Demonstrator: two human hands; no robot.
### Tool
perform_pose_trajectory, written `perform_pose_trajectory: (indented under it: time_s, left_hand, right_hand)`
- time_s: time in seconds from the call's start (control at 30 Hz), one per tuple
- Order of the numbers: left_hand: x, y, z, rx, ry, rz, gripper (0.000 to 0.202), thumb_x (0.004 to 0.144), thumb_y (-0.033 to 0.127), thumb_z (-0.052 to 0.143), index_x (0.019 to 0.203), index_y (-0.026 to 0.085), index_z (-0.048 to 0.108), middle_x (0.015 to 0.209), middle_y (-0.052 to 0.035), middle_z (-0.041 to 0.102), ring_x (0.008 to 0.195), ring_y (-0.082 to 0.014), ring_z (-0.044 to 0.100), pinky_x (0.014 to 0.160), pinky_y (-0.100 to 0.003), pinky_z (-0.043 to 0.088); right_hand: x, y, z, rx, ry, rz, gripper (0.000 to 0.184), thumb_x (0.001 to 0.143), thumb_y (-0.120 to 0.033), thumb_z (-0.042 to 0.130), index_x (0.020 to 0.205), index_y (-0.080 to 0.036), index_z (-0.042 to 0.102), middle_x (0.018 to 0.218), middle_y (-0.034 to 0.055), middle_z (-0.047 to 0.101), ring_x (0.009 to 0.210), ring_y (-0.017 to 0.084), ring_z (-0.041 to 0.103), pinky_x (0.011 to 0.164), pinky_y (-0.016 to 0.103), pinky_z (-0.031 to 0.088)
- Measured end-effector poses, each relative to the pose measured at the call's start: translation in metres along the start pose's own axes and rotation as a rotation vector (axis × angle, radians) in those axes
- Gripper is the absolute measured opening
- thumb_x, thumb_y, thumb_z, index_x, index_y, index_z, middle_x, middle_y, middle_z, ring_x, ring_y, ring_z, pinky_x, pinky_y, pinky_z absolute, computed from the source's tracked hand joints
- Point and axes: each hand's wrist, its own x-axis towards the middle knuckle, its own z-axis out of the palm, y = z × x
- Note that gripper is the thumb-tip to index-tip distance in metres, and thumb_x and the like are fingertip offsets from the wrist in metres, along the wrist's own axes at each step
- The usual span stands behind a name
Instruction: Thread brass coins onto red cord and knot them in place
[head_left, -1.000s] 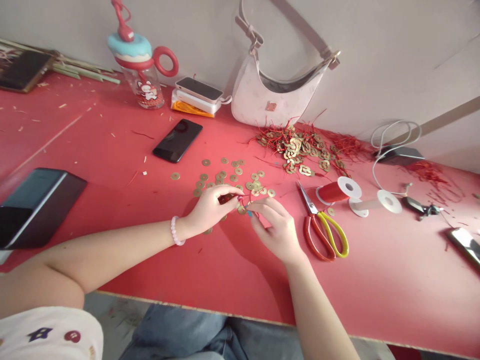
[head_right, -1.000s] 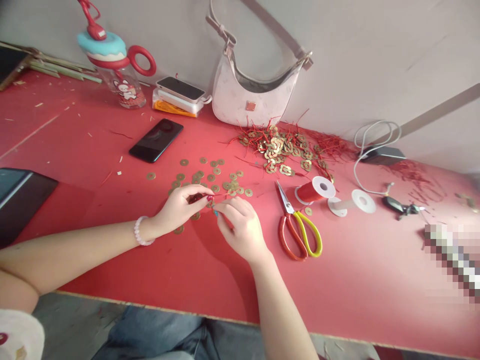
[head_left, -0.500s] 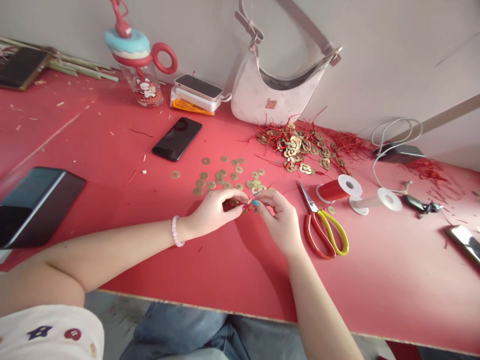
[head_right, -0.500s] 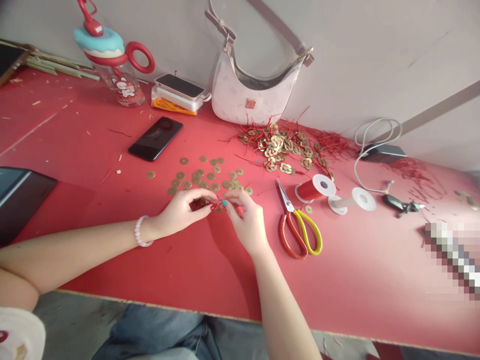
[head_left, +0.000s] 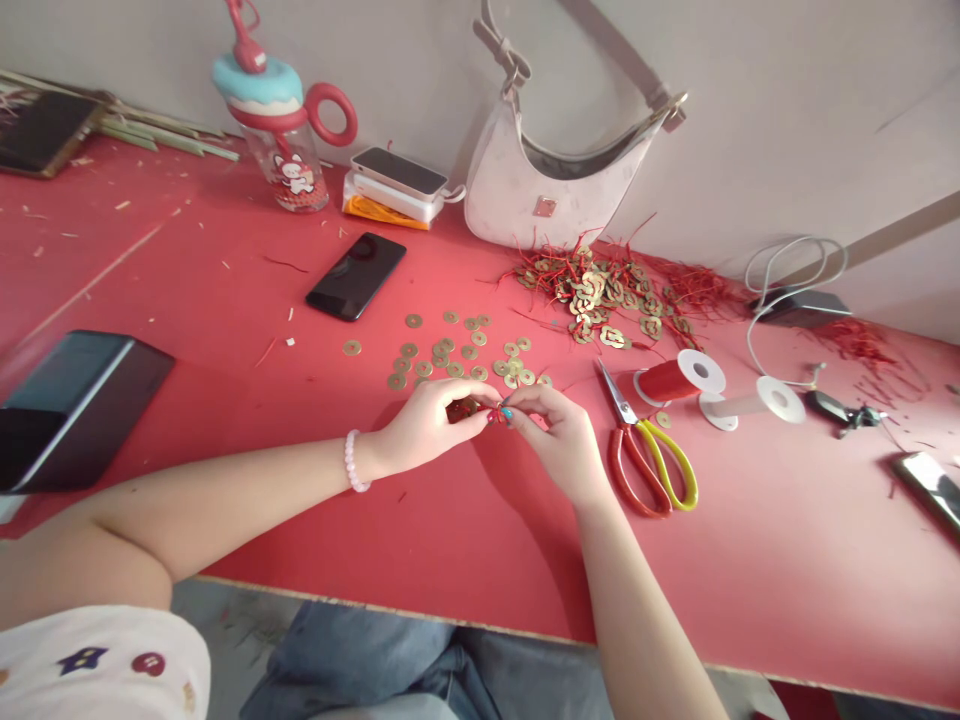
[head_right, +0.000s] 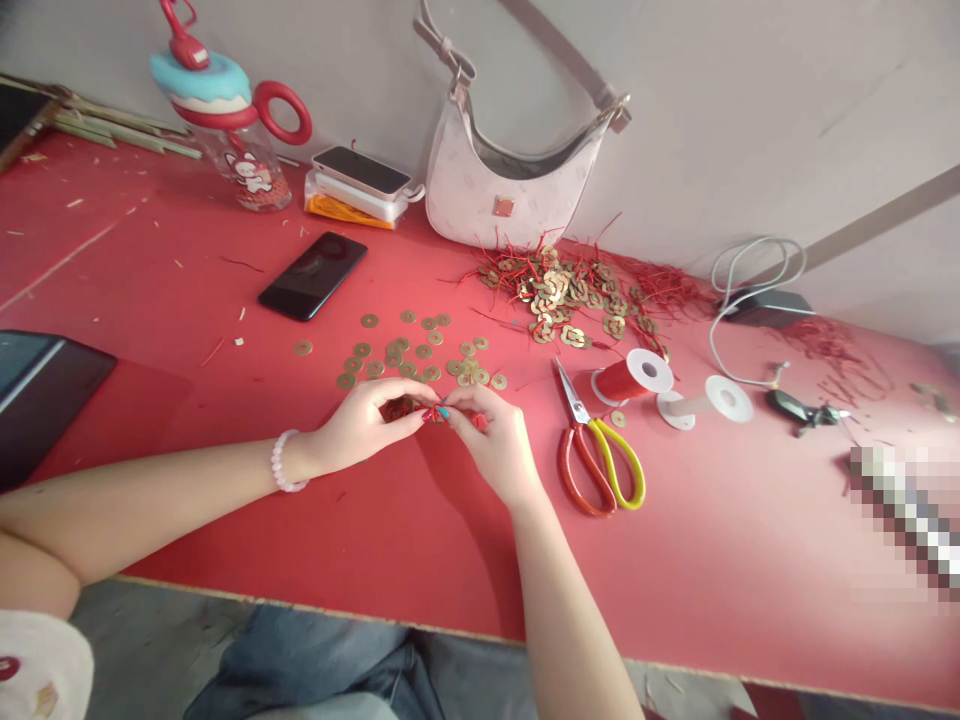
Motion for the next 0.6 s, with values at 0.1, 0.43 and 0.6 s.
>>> perform_pose_trajectory:
  time_s: [0.1,0.43,0.6]
  left_hand:
    - [0.0001,0.0009,0.0000,0.016,0.007,0.014,0.015,0.079,0.016,0.054,0.091,0.015,0.064,0.079,-0.0030,0.066,0.066,-0.0099,0.056,0.061,-0.021,0.048]
    - [-0.0005,0.0019,-0.0009,0.029,0.023,0.041,0.014,0.079,0.016,0.054,0.088,0.015,0.064,0.078,-0.0027,0.065,0.065,-0.0097,0.057,0.060,-0.021,0.047]
    - [-0.0006,0.0025,-0.0014,0.029,0.019,0.046,0.014,0.079,0.014,0.054,0.088,0.015,0.065,0.077,-0.0025,0.064,0.065,-0.0094,0.056,0.060,-0.020,0.046]
  right_hand:
    - [-0.0005,0.0000,-0.0005,-0.008,-0.018,-0.013,0.005,0.076,-0.023,0.059,0.078,-0.019,0.060,0.077,0.0007,0.064,0.076,0.014,0.062,0.073,0.028,0.046]
    - [-0.0007,0.0007,-0.0010,0.025,-0.006,-0.035,0.004,0.075,-0.021,0.060,0.078,-0.019,0.060,0.077,0.0010,0.065,0.075,0.014,0.062,0.071,0.028,0.047]
    - [-0.0014,-0.0004,-0.0014,0.032,-0.004,-0.050,0.004,0.075,-0.022,0.061,0.078,-0.019,0.059,0.076,0.0011,0.065,0.075,0.014,0.063,0.069,0.027,0.048]
